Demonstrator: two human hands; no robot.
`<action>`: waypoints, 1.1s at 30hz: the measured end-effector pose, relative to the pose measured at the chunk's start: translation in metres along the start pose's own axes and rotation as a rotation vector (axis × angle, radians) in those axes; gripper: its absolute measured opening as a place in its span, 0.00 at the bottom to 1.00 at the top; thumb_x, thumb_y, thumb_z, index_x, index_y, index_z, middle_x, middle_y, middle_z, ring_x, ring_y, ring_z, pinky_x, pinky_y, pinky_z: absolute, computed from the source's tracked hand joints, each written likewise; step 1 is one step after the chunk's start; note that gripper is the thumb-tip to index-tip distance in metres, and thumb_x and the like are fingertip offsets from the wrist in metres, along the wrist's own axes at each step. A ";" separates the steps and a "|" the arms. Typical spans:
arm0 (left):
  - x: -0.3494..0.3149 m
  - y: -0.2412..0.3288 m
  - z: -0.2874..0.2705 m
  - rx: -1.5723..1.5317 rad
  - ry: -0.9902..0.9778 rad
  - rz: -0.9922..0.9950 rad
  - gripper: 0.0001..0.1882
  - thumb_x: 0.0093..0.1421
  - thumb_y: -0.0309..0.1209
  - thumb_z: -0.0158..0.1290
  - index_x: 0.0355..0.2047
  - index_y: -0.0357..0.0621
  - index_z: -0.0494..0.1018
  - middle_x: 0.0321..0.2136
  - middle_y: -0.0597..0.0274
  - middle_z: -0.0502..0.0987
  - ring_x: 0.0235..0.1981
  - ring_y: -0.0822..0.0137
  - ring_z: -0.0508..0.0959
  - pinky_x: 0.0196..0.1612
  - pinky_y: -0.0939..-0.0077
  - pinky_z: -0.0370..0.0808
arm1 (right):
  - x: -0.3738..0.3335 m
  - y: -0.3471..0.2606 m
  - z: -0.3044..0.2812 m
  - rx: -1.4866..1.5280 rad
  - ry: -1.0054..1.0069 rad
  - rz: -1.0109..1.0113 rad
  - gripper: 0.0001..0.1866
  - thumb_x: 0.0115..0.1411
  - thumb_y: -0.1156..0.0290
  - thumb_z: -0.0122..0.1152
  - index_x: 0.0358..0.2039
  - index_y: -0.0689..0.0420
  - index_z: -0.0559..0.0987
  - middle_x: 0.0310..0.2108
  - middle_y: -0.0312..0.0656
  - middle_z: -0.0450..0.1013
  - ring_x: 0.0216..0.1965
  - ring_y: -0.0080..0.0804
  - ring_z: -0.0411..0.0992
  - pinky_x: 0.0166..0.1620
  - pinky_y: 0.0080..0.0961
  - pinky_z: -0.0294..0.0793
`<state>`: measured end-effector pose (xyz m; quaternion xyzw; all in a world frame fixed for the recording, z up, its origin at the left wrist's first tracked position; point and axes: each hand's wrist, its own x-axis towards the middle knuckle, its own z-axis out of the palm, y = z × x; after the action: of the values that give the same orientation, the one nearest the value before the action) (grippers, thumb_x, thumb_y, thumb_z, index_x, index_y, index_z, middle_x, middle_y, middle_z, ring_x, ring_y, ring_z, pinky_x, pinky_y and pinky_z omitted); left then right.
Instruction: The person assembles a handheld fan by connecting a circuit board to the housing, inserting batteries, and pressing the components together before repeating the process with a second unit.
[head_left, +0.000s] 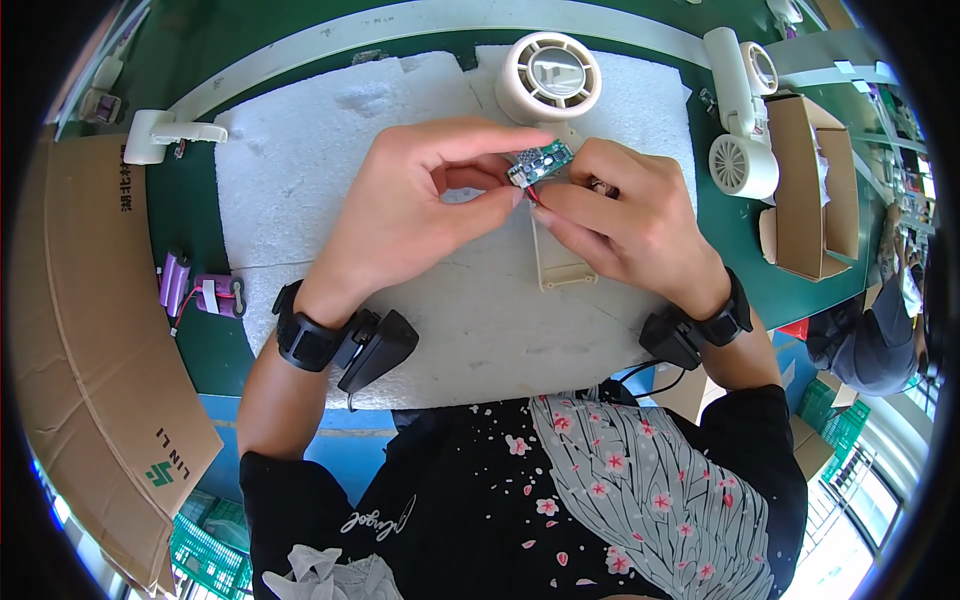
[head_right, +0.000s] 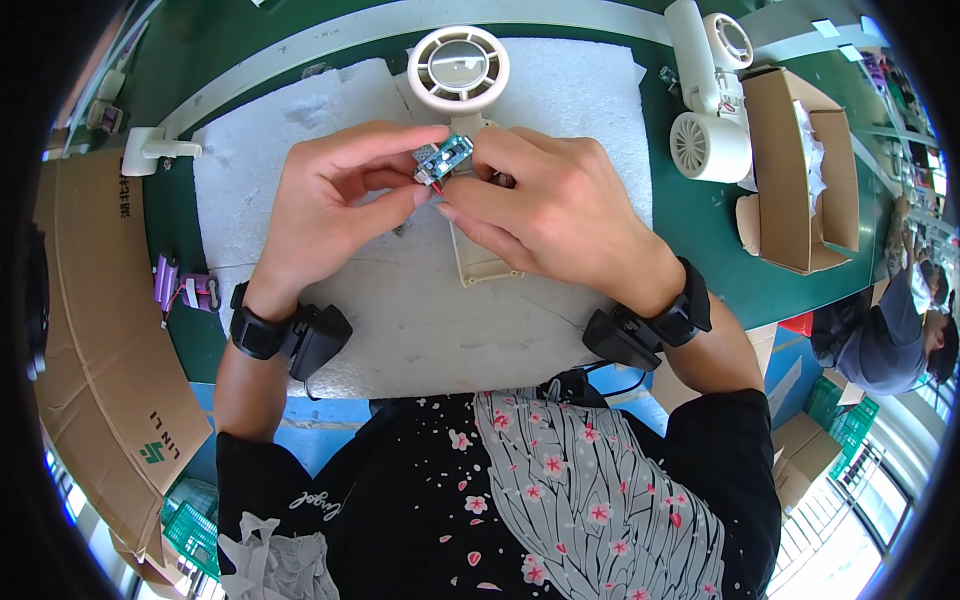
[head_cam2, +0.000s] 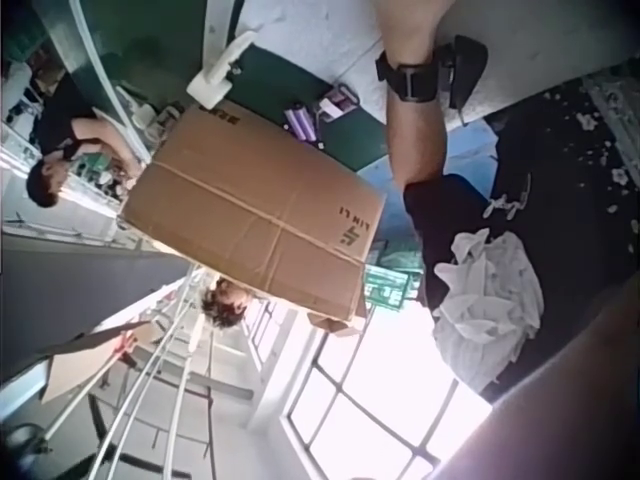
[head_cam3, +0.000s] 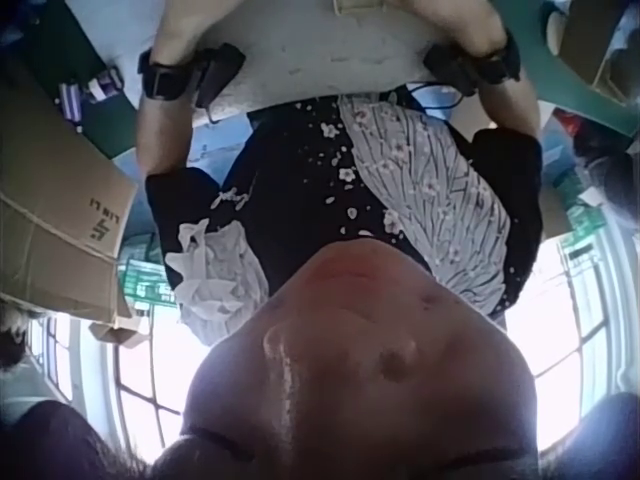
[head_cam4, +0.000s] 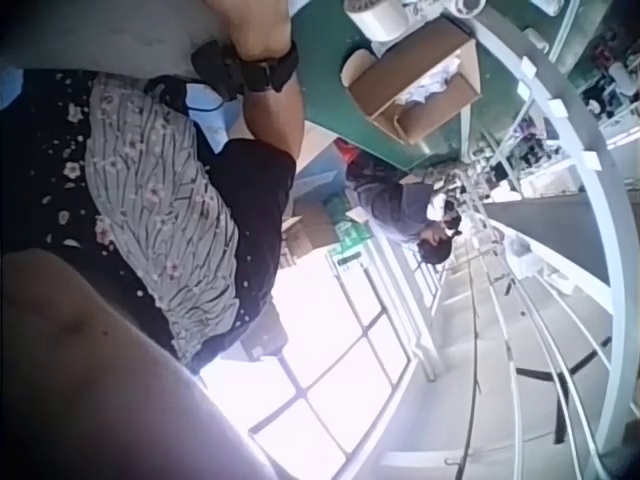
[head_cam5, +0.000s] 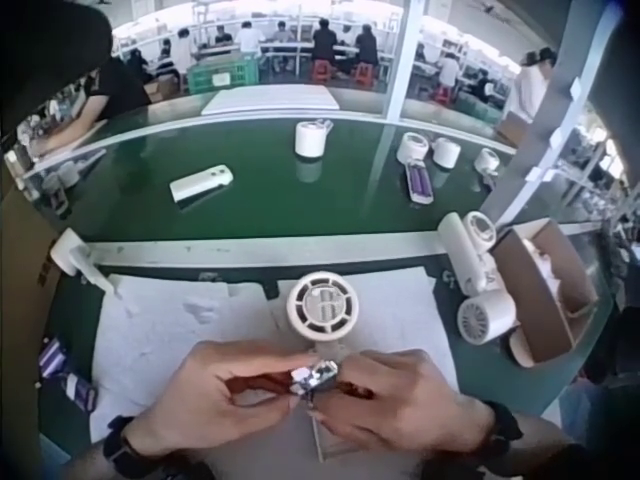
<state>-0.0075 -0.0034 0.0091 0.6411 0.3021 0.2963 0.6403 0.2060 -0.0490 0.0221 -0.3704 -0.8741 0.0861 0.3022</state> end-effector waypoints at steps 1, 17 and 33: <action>0.000 -0.001 0.000 0.032 -0.010 0.045 0.23 0.54 0.14 0.54 0.51 0.42 0.75 0.37 0.60 0.79 0.38 0.72 0.79 0.43 0.79 0.78 | 0.000 0.000 0.000 0.000 0.000 0.001 0.07 0.47 0.74 0.70 0.28 0.58 0.80 0.23 0.36 0.66 0.19 0.28 0.67 0.20 0.23 0.64; -0.001 -0.002 0.005 0.261 0.010 0.177 0.25 0.53 0.12 0.52 0.52 0.39 0.74 0.39 0.60 0.78 0.39 0.72 0.78 0.44 0.78 0.76 | 0.000 -0.006 0.008 0.086 0.183 0.231 0.22 0.47 0.79 0.71 0.43 0.58 0.74 0.33 0.43 0.75 0.29 0.35 0.76 0.32 0.24 0.75; -0.001 -0.005 0.010 0.086 0.161 0.089 0.14 0.52 0.18 0.57 0.41 0.37 0.79 0.36 0.55 0.81 0.35 0.70 0.82 0.39 0.79 0.80 | -0.001 -0.005 0.009 0.050 0.196 0.278 0.22 0.45 0.76 0.75 0.41 0.58 0.78 0.33 0.43 0.76 0.31 0.34 0.76 0.34 0.23 0.77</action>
<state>-0.0007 -0.0108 0.0044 0.6550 0.3361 0.3619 0.5719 0.1980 -0.0524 0.0164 -0.4866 -0.7784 0.1124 0.3803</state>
